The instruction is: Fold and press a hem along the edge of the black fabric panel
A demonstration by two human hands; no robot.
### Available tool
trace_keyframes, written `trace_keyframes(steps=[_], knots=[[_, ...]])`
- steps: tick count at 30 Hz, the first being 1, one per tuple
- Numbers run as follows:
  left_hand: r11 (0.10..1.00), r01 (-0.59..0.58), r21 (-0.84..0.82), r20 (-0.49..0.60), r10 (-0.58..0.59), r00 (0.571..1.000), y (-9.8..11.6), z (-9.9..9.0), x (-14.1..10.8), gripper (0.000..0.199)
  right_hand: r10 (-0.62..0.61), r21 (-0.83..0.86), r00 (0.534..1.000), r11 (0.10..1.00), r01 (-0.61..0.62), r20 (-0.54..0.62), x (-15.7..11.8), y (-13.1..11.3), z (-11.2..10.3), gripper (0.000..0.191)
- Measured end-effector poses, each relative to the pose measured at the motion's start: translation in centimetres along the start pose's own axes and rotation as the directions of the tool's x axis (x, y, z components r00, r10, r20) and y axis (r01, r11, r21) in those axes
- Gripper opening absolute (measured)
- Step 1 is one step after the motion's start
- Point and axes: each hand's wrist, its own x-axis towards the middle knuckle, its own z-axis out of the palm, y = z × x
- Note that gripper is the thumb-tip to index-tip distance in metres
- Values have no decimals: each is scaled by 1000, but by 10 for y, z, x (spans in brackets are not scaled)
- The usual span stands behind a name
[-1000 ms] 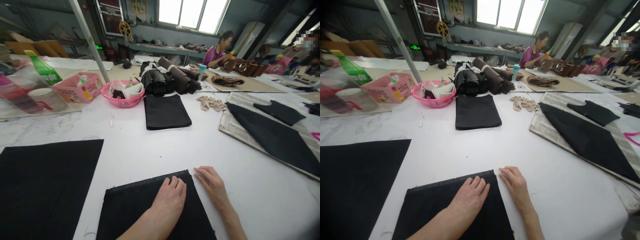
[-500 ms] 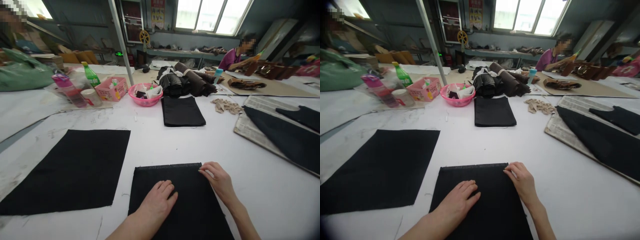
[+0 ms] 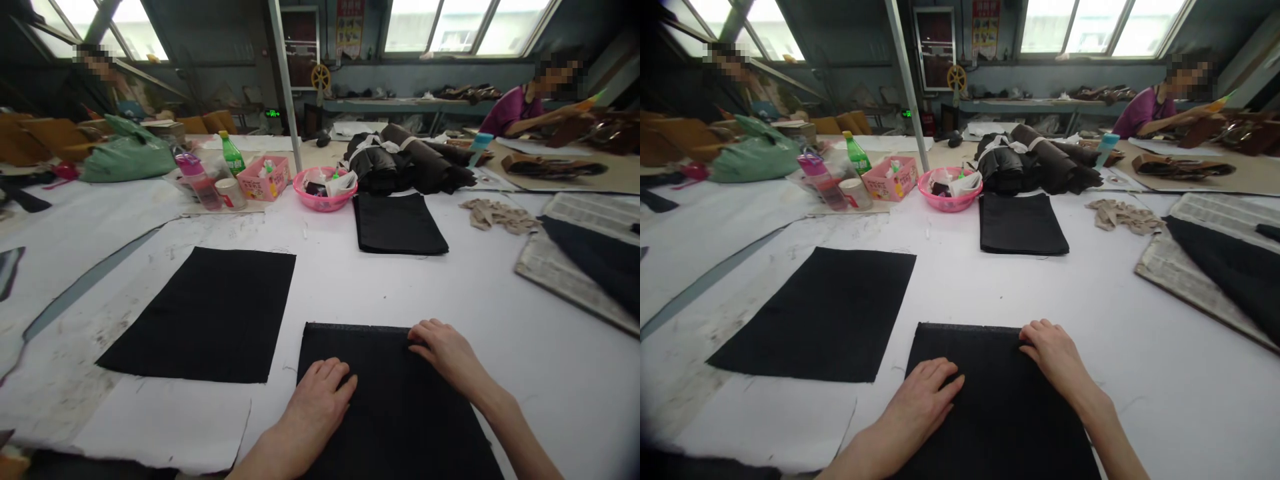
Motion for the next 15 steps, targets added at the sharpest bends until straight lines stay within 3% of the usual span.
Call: trace_keyframes(steps=[9,15], knots=[[1000,2,-14,-27,-2,1000,0,-1,-3,40,-4,0,999,1000,4,49,17,-34,5,18],[1000,1,-25,-58,-2,998,-1,5,-4,39,-5,38,993,999,0,118,27,-36,2,18]])
